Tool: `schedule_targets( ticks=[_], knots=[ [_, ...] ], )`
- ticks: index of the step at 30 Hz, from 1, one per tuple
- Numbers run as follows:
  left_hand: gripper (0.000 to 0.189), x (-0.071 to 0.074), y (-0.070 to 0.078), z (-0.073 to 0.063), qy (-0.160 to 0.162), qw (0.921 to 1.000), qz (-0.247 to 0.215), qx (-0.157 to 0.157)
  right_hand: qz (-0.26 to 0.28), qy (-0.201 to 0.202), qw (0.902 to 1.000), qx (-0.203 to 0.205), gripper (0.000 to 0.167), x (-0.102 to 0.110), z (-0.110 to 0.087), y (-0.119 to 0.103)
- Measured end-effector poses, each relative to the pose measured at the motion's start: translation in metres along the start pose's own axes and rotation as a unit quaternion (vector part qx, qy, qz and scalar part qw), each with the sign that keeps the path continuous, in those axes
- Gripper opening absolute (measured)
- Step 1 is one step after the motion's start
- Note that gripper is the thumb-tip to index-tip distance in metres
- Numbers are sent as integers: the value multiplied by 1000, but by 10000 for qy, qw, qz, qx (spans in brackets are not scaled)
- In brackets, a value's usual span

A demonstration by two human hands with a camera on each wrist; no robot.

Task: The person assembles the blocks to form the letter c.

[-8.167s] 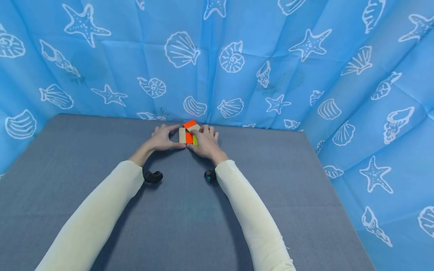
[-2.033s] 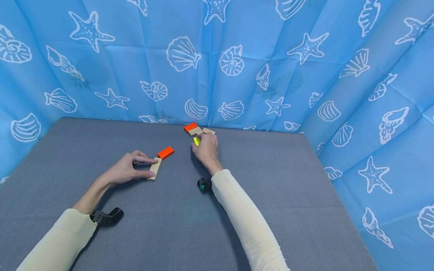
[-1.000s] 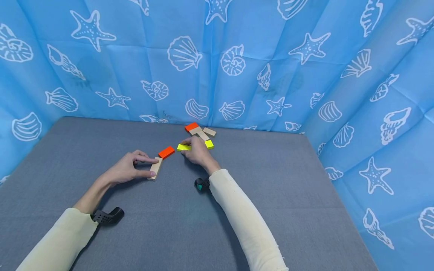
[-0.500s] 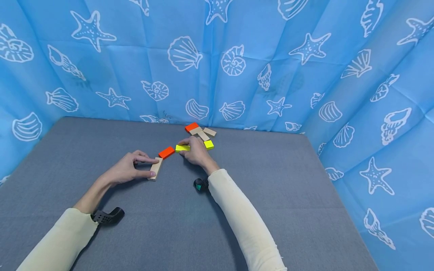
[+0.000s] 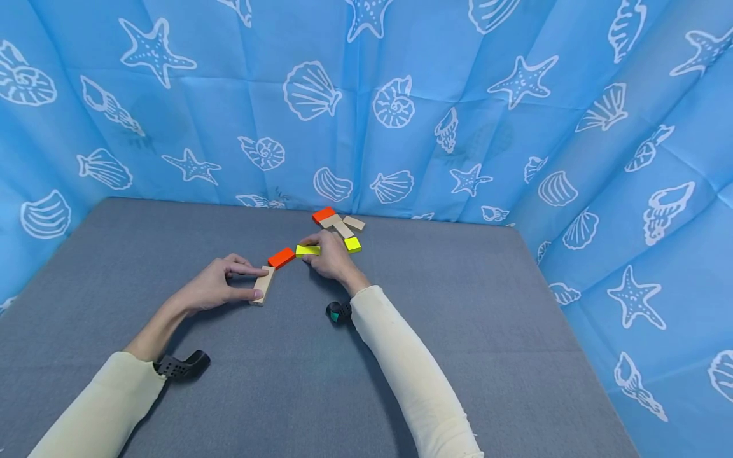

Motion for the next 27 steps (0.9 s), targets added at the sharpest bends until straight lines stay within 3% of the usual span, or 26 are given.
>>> schedule_targets(
  ticks=[14,20,27],
  knots=[
    [54,0,0,-1,10,10000,43,68,173,132,9996,173,34,5,-3,-3],
    [53,0,0,-1,16,10000,19,52,643,887,9939,163,28,27,-6,5],
    [52,1,1,-1,56,10000,29,-27,380,1791,9830,-127,25,50,-6,21]
  ],
)
Point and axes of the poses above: each hand's wrist, its own z-axis towards the middle knuckle, its own x-axis out of the back of the hand, y = z × x, the point moved 8 cm from there along z, towards the middle knuckle, and after that the axes turned 3 degrees about -y, right-handed, at the moved point
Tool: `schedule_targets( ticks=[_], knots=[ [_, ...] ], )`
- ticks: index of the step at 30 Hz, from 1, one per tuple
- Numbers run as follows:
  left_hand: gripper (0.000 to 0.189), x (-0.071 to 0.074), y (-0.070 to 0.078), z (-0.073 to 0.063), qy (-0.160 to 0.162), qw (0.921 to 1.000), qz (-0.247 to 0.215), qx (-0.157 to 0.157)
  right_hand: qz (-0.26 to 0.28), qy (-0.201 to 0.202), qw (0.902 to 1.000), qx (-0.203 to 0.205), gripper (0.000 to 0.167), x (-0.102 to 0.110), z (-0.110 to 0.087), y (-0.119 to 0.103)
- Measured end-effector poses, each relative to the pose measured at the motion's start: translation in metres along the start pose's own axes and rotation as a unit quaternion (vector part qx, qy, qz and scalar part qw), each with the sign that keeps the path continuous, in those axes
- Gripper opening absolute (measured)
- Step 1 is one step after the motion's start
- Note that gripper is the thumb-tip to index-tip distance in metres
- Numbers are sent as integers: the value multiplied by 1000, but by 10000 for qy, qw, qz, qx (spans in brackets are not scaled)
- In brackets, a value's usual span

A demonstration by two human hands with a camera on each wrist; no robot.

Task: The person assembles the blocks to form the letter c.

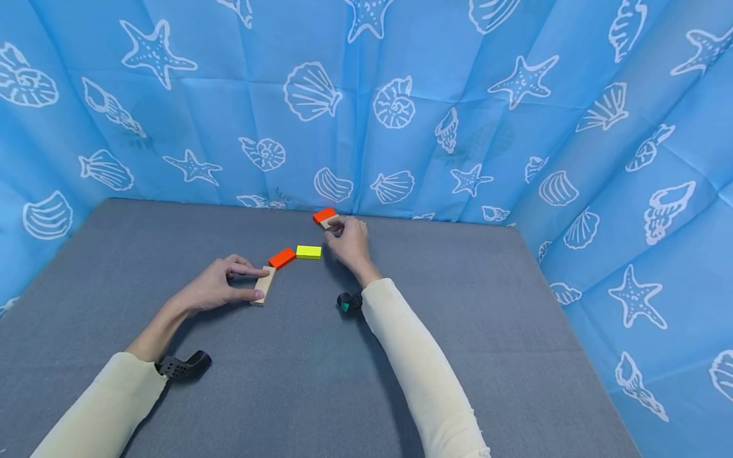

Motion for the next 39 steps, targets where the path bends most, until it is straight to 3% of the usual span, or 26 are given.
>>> schedule_targets(
  ticks=[8,18,29,39],
  knots=[
    [51,0,1,0,-14,10000,-26,-41,-560,215,9965,-578,31,6,1,20],
    [51,0,1,0,-10,10000,8,-36,-955,154,9927,-718,34,5,2,23],
    [51,-1,0,0,-17,10000,-79,-2,-696,127,9935,-894,28,7,0,30],
    [52,0,0,0,-30,10000,-79,2,-268,345,9967,-681,31,15,-3,22]
  ],
)
Point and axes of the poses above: each hand's wrist, its own z-axis towards the middle knuckle, its own x-axis out of the back of the hand, y = z × x, the point moved 8 cm from there along z, towards the middle knuckle, and after that the axes turned 3 degrees about -y, right-handed, at the moved point
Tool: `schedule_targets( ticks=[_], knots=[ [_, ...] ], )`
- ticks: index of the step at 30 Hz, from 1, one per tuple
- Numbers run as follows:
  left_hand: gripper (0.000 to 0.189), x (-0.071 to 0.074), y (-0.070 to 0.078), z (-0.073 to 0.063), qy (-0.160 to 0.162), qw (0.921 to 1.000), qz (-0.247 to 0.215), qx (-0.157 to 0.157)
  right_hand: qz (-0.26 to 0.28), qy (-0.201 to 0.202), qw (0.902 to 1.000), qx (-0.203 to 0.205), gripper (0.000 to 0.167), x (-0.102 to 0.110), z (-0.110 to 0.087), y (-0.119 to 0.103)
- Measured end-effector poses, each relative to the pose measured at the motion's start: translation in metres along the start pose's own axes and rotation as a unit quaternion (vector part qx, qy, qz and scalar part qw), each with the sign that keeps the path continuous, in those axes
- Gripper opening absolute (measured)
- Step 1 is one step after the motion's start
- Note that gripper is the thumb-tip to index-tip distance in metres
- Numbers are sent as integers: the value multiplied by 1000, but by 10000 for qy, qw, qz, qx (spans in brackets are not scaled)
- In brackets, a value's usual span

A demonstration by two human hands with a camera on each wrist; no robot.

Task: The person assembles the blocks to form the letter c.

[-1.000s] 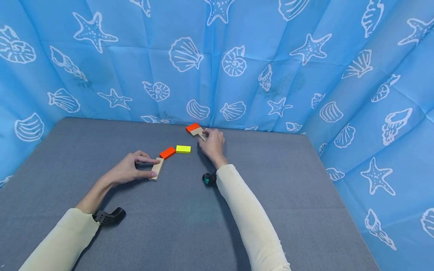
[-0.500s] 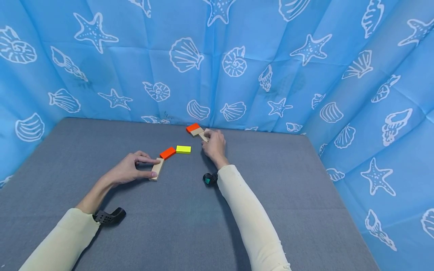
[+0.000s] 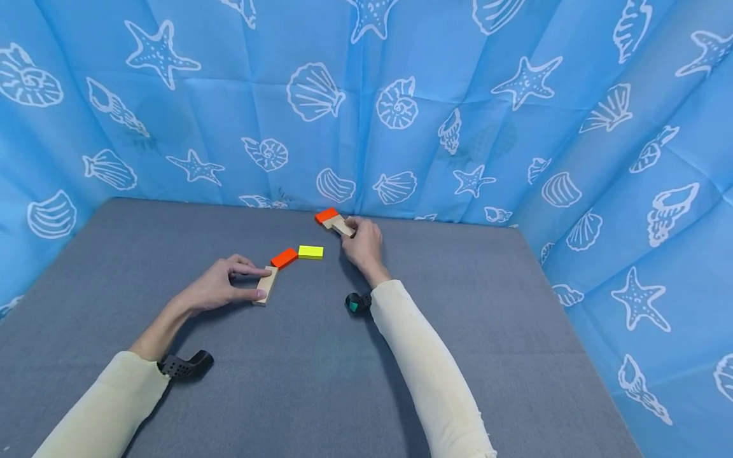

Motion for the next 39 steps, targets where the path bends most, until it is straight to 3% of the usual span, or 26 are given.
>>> schedule_targets(
  ticks=[8,16,26,39],
  knots=[
    [51,0,1,0,4,9999,49,-122,-25,-589,9971,489,30,-3,-14,-16],
    [51,0,1,-1,29,9999,26,-108,-57,-1108,9907,790,30,-7,-32,-16],
    [51,-1,2,-1,9,9999,8,-134,-98,-1121,9894,920,29,-1,-44,-10],
    [51,-1,2,-1,25,9999,70,-97,-312,-1496,9851,795,29,-6,-48,-9]
  ],
)
Point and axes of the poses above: each hand's wrist, its own z-axis towards the middle knuckle, its own x-axis out of the back of the hand, y = z × x, the point moved 8 cm from there along z, towards the middle knuckle, and after that the axes turned 3 degrees about -y, right-handed, at the moved point
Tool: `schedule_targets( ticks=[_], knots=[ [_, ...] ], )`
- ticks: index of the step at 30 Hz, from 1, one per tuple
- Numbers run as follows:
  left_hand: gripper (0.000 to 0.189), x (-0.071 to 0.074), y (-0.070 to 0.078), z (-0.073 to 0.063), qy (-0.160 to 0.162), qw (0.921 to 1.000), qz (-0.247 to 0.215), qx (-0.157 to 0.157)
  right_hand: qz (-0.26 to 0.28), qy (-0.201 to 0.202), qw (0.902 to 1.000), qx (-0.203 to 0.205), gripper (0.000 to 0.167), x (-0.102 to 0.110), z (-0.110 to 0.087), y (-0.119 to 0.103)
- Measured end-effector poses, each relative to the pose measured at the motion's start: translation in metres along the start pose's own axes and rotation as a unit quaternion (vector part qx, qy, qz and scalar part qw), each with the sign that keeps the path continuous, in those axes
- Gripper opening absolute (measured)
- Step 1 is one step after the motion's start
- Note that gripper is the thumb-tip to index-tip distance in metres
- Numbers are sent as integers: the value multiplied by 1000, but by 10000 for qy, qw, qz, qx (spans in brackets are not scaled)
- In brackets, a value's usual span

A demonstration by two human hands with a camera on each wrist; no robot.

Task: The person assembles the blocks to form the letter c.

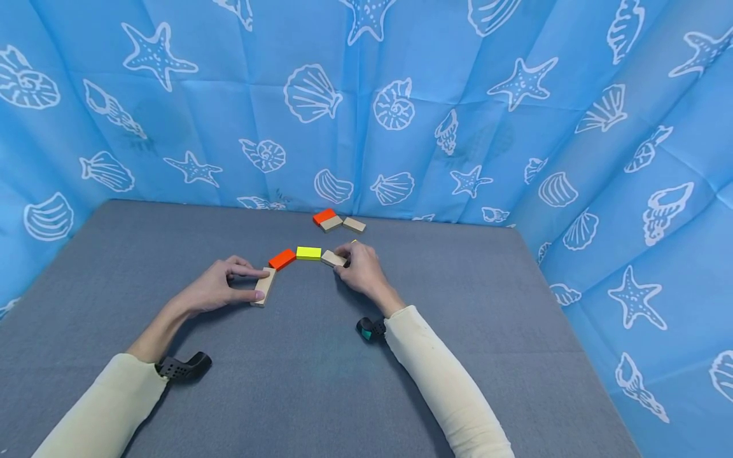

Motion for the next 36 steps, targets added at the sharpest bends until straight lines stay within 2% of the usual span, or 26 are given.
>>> schedule_targets(
  ticks=[24,31,36],
  knots=[
    [51,0,1,-1,8,10000,-40,-77,-52,-73,10000,18,31,-1,2,0],
    [53,0,-1,-1,9,10000,-5,62,-4,-36,10000,-15,33,1,4,1],
    [52,0,0,-1,21,10000,-23,35,66,31,10000,-38,34,7,7,-1]
  ],
)
Point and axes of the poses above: each hand's wrist, its own z-axis towards the middle knuckle, its own x-axis out of the back of the hand, y = z × x, the point moved 8 cm from there along z, towards the middle knuckle, and after that the axes turned 3 degrees about -y, right-handed, at the moved point
